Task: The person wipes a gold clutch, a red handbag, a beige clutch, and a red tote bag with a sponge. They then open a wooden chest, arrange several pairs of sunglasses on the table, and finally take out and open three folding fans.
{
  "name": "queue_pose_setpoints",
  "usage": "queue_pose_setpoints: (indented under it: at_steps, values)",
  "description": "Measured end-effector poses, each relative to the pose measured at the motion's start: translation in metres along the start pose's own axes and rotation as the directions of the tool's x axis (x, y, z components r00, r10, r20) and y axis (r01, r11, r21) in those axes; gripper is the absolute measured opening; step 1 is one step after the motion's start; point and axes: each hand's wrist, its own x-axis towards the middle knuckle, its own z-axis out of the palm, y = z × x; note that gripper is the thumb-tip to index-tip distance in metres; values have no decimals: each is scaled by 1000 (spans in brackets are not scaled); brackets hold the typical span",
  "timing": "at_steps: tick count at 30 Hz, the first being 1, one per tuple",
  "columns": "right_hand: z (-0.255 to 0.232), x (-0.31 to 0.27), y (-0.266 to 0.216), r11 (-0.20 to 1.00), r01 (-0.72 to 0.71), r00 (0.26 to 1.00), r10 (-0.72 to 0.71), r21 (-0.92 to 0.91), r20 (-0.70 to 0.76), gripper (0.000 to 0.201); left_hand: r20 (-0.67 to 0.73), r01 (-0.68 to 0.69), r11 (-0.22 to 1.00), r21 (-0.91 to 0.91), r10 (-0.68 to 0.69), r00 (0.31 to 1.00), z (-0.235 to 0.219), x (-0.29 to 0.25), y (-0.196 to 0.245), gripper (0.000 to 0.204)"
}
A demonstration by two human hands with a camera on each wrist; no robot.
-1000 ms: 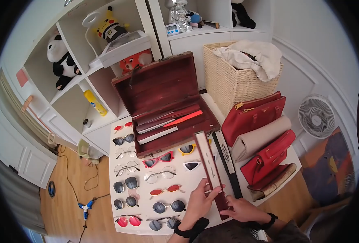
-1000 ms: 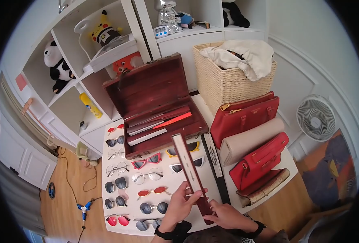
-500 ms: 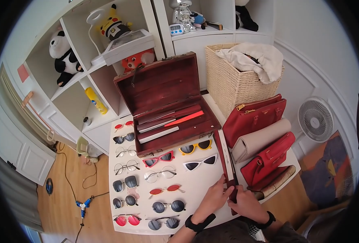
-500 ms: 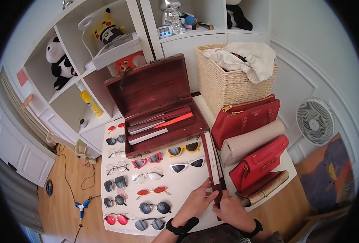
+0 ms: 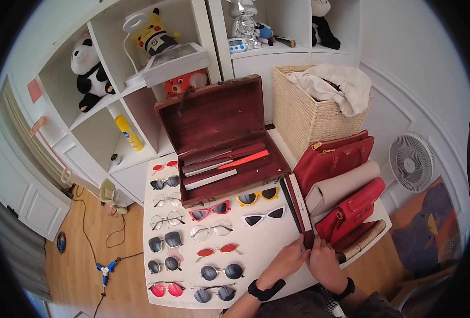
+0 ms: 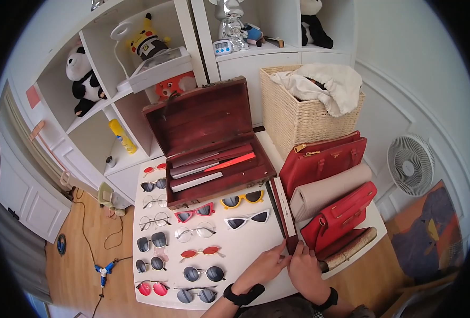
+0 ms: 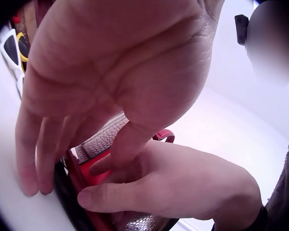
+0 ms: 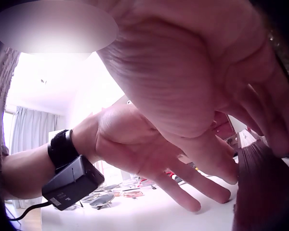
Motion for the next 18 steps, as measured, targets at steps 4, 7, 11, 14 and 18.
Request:
queue_pose_setpoints:
  at_steps: [4,7,11,14,18]
  values:
    - [-19,5,-16,999,-37,999,37,11,-2,58,17,-14,1000,2,14,1000,-4,-4,1,63]
    - [-31,12,-25,998,35,999,-35,-45,7,52,-66,32,999,18,-30,997,-18,-19,7,59]
    - [-51,29,-63,971,238,971,-238,22,-3,49,-296,-27,972,-232,-45,954,-55,-47,25,53]
    - [-75,48,-97,889,454,890,-456,50,20,48,-491,-42,969,-245,-87,867,-76,-67,35,46]
    - [-82,107,-147,815,575,786,-575,-74,-229,24,-586,-43,974,-223,-99,804,-88,-88,37,43]
